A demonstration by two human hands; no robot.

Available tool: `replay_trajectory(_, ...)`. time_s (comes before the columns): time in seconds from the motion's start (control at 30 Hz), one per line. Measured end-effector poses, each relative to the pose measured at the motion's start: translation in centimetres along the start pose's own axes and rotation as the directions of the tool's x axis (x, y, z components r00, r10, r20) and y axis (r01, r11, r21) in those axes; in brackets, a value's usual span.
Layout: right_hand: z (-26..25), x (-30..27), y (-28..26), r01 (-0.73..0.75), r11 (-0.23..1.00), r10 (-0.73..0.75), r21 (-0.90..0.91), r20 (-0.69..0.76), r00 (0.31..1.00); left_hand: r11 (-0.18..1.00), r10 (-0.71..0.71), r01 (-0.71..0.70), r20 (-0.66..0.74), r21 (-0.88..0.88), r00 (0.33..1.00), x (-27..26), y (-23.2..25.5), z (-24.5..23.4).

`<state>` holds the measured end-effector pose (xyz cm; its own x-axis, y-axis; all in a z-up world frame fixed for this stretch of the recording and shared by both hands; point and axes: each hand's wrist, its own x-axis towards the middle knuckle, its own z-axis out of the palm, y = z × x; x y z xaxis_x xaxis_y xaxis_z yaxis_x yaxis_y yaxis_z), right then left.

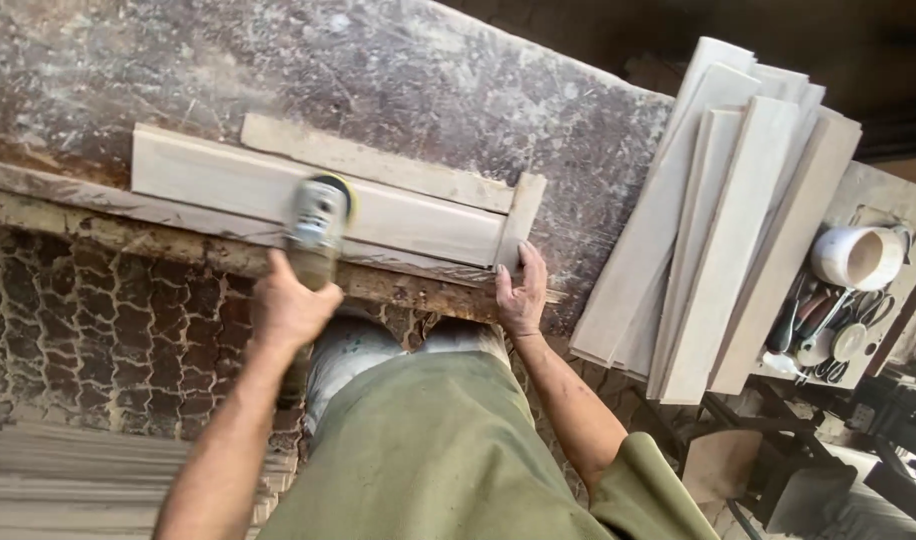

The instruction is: Sanding wooden planks using a handheld power sander on a workbench.

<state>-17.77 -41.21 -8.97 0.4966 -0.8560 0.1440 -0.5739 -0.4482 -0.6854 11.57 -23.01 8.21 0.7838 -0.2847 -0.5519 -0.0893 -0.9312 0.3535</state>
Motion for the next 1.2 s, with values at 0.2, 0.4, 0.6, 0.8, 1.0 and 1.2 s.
replay_trajectory(0.2,-2.8,-0.2,2.2,-0.089,0.992,0.091,0.088,-0.02,0.996,0.951,0.187,-0.248,0.292,0.186,0.938,-3.9,5.1,9.7)
replay_trajectory(0.4,-3.4,0.3,2.4,-0.024,1.0,0.024,0.012,0.017,1.0,0.908,0.315,-0.396,0.4,0.138,0.861,-4.5,7.3,13.0)
replay_trajectory(0.6,-0.1,3.3,2.5,-0.037,0.993,0.054,-0.112,0.156,0.986,0.946,0.263,-0.301,0.266,0.116,0.928,0.1,0.6,6.0)
replay_trajectory(0.8,2.4,7.0,2.0,0.174,0.942,-0.116,-0.286,0.209,0.971,1.0,0.016,-0.015,0.039,-0.014,0.999,6.1,-7.8,-4.5)
replay_trajectory(1.0,2.3,7.9,1.0,-0.008,0.987,0.048,-0.157,0.251,0.967,0.908,-0.171,0.145,-0.032,-0.392,0.985,11.2,-11.8,-11.4)
replay_trajectory(1.2,1.8,8.0,1.3,-0.055,0.995,0.074,-0.077,0.257,0.964,0.971,-0.095,0.063,-0.13,-0.233,0.987,6.7,-7.4,-8.7)
